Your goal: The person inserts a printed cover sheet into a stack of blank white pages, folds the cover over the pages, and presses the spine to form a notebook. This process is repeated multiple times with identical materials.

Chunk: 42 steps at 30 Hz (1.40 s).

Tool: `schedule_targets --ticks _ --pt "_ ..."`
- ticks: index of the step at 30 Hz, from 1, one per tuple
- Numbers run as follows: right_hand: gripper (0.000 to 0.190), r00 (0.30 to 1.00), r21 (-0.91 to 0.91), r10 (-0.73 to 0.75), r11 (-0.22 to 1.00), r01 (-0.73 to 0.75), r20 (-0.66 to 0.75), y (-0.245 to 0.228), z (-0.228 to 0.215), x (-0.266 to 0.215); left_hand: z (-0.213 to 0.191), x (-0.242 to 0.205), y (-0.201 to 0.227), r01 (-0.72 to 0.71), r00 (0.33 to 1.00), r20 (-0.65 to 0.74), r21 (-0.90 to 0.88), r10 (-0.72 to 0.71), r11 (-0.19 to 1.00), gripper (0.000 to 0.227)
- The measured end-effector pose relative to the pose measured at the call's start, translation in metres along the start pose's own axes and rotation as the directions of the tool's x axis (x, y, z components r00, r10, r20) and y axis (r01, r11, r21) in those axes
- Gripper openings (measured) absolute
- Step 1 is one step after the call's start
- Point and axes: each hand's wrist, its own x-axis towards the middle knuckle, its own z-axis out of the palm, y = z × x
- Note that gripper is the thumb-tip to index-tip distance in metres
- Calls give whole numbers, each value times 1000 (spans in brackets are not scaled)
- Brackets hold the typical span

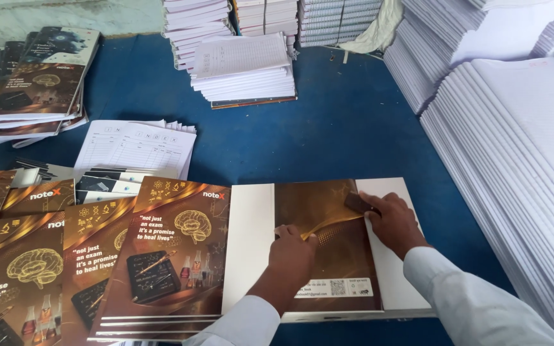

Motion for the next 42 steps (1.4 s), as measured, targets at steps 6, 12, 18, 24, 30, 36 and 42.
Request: schedule_targets --ticks 6,12,18,24,30,36,42 --pt "44 988 13 155 988 -155 20 -17 -3 35 3 1 1 11 1000 0 -10 -11 1000 65" --pt "45 976 5 218 976 -218 26 -29 -5 51 7 5 2 28 999 16 -36 -27 999 68" --pt "44 992 -68 123 990 -122 8 -22 -4 52 6 3 -2 23 1000 -16 -98 -25 995 69" --pt "43 1000 -68 1 998 0 18 -14 -9 10 3 3 -4 34 999 -20 -106 -36 994 64" --pt "37 977 -32 72 997 -67 200 -32 -27 -54 3 6 1 108 994 -17 -73 -109 992 54" --pt "39 928 -6 137 990 -144 347 -41 -48 -101 3 9 4 171 983 76 -91 -165 981 58" --pt "42 887 -59 180 984 -171 426 -40 -50 -123 7 10 6 211 977 53 -136 -205 968 57"
